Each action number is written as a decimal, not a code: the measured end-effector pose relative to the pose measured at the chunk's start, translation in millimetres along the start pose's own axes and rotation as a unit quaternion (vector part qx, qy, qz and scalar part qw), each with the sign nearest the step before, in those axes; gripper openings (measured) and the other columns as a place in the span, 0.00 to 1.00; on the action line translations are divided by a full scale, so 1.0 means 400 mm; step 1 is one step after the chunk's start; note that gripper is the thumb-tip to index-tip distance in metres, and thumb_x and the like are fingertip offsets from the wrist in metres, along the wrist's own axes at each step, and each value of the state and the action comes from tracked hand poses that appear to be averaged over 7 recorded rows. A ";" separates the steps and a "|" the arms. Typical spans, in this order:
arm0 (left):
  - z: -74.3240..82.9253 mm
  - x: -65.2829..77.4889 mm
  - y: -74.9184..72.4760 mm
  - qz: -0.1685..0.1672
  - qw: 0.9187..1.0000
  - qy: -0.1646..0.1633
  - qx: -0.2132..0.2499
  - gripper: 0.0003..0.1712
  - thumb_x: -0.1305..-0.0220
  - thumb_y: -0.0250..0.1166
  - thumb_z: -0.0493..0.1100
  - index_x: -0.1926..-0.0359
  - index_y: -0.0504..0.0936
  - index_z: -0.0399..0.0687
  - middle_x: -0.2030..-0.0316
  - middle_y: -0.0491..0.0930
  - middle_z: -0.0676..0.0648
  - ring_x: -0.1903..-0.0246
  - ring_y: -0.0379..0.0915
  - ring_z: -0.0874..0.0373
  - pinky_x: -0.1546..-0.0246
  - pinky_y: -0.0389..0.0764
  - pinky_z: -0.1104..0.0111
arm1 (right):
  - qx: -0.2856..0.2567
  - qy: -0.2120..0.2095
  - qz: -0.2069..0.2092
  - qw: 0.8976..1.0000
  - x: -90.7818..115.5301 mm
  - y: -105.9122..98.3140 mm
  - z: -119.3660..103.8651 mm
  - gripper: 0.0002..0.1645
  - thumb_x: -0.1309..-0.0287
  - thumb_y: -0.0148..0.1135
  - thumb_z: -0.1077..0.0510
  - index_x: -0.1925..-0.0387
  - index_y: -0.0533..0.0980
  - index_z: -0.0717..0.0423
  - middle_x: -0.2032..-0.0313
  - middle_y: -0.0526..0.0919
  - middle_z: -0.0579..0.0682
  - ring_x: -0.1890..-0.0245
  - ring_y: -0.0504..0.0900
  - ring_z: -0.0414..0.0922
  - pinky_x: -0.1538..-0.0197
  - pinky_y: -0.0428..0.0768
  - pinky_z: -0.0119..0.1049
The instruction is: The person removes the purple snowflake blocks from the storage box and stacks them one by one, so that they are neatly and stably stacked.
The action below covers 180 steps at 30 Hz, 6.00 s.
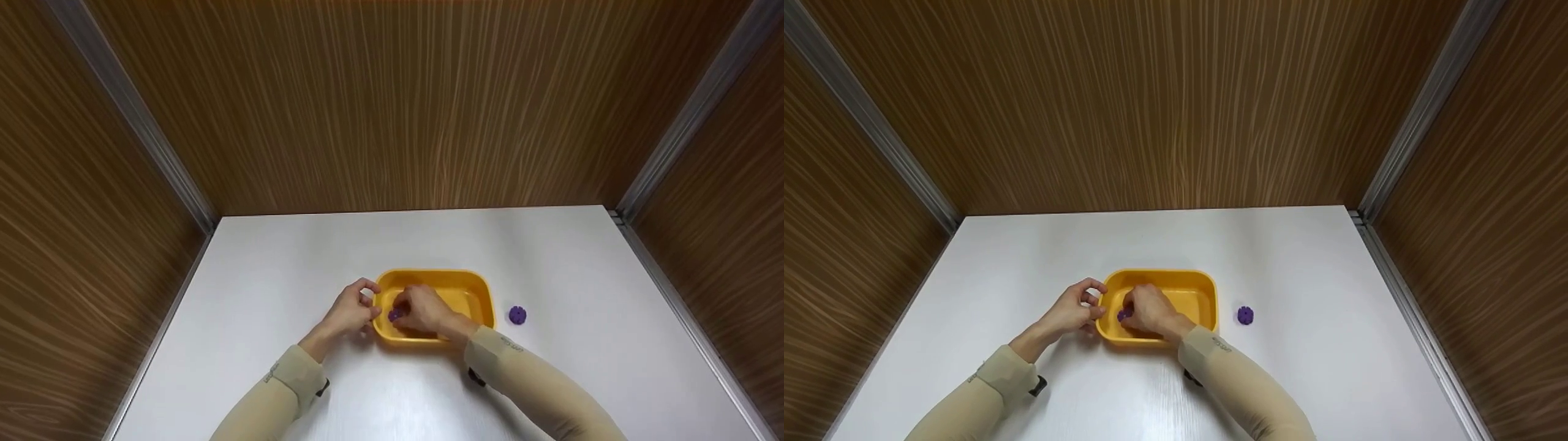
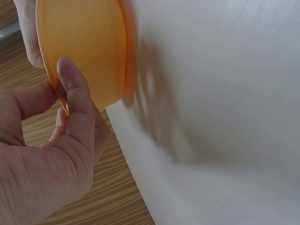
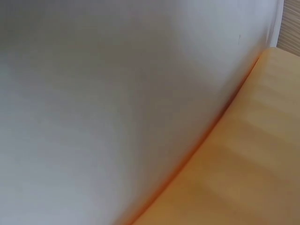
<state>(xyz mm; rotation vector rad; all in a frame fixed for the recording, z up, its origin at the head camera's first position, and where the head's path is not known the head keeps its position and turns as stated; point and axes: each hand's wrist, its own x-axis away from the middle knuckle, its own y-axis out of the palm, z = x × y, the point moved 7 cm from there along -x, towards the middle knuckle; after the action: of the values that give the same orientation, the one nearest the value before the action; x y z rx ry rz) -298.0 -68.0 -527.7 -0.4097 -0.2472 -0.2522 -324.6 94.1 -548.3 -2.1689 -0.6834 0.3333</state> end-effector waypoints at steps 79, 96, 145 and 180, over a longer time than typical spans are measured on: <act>0.001 0.007 -0.003 0.008 1.000 0.001 -0.011 0.23 0.28 0.69 0.31 0.35 0.78 0.40 0.63 0.71 0.49 0.77 0.78 0.56 0.75 0.88 0.68 | -0.003 -0.009 0.106 0.994 0.187 -0.217 0.111 0.13 0.54 0.85 0.56 0.66 0.90 0.54 0.70 0.91 0.46 0.71 0.80 0.35 0.65 0.82 0.27; -0.003 0.010 -0.003 0.011 1.000 -0.002 0.000 0.22 0.28 0.70 0.30 0.36 0.78 0.40 0.63 0.71 0.49 0.78 0.77 0.57 0.75 0.88 0.68 | -0.027 0.010 0.143 0.989 0.242 -0.291 0.165 0.14 0.55 0.85 0.60 0.63 0.91 0.55 0.68 0.91 0.48 0.68 0.85 0.42 0.62 0.86 0.25; 0.001 0.010 -0.003 0.013 1.000 -0.019 -0.021 0.24 0.27 0.70 0.32 0.33 0.77 0.42 0.60 0.71 0.48 0.74 0.78 0.55 0.72 0.90 0.66 | 0.006 0.119 0.138 0.983 0.408 -0.335 0.384 0.16 0.54 0.86 0.57 0.62 0.91 0.56 0.68 0.90 0.50 0.69 0.80 0.42 0.68 0.79 0.28; -0.006 0.010 -0.005 0.016 0.999 -0.025 -0.016 0.22 0.26 0.70 0.32 0.35 0.78 0.43 0.61 0.72 0.48 0.76 0.78 0.56 0.74 0.88 0.68 | 0.020 0.156 0.091 0.983 0.394 -0.297 0.403 0.26 0.53 0.90 0.53 0.52 0.91 0.58 0.62 0.91 0.50 0.64 0.83 0.45 0.59 0.83 0.36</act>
<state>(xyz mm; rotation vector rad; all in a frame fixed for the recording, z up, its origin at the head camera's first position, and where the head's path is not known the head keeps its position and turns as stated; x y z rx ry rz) -294.4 -71.4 -527.9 -0.4523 -0.2858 -0.2141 -310.7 348.2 -558.5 -2.1863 -0.3007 0.0940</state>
